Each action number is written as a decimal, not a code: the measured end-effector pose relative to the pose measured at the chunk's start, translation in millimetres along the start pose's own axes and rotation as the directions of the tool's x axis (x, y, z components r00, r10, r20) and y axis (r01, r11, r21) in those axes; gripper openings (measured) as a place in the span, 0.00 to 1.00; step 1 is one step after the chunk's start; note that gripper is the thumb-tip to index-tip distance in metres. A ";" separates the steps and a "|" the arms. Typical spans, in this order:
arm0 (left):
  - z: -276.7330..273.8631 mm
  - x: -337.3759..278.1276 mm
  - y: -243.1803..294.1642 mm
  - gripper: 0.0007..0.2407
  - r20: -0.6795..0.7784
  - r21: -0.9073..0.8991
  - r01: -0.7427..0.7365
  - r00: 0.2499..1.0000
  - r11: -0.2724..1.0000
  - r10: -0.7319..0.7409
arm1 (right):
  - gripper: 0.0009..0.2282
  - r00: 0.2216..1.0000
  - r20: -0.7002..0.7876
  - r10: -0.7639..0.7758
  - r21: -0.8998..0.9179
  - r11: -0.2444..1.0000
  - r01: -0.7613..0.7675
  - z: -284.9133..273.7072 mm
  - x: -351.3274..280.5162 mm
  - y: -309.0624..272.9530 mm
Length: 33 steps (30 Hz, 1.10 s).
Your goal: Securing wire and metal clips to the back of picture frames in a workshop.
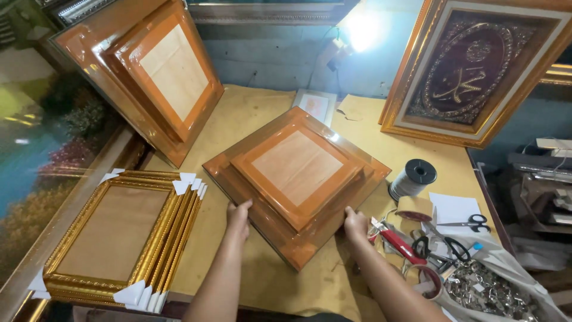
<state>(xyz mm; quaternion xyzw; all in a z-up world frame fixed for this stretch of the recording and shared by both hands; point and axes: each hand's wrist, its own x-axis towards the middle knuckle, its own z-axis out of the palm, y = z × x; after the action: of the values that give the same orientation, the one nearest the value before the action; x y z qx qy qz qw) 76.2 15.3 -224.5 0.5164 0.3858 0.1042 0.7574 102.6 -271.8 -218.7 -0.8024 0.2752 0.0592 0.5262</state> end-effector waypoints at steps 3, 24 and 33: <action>-18.5 35.4 -6.4 0.26 -0.064 0.350 -0.053 0.995 0.935 0.080 | 0.13 0.984 0.174 0.034 0.168 0.984 -0.064 -2.9 -12.7 -3.7; -15.9 -124.5 24.2 0.26 0.594 0.794 -0.607 0.786 0.035 0.171 | 0.14 0.929 0.246 -0.276 -0.427 0.830 0.359 -26.3 -122.6 -52.4; -16.3 -125.4 23.3 0.26 0.593 0.791 -0.609 0.788 0.063 0.164 | 0.11 0.853 0.196 -0.483 -0.637 0.599 0.485 -33.5 -124.4 -1.8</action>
<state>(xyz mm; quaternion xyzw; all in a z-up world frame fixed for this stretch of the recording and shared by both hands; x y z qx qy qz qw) -14.8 -32.6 -147.4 0.9644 0.0631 -0.0529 0.2513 -7.6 -253.5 -154.6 -0.9796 0.0068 0.0097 0.2007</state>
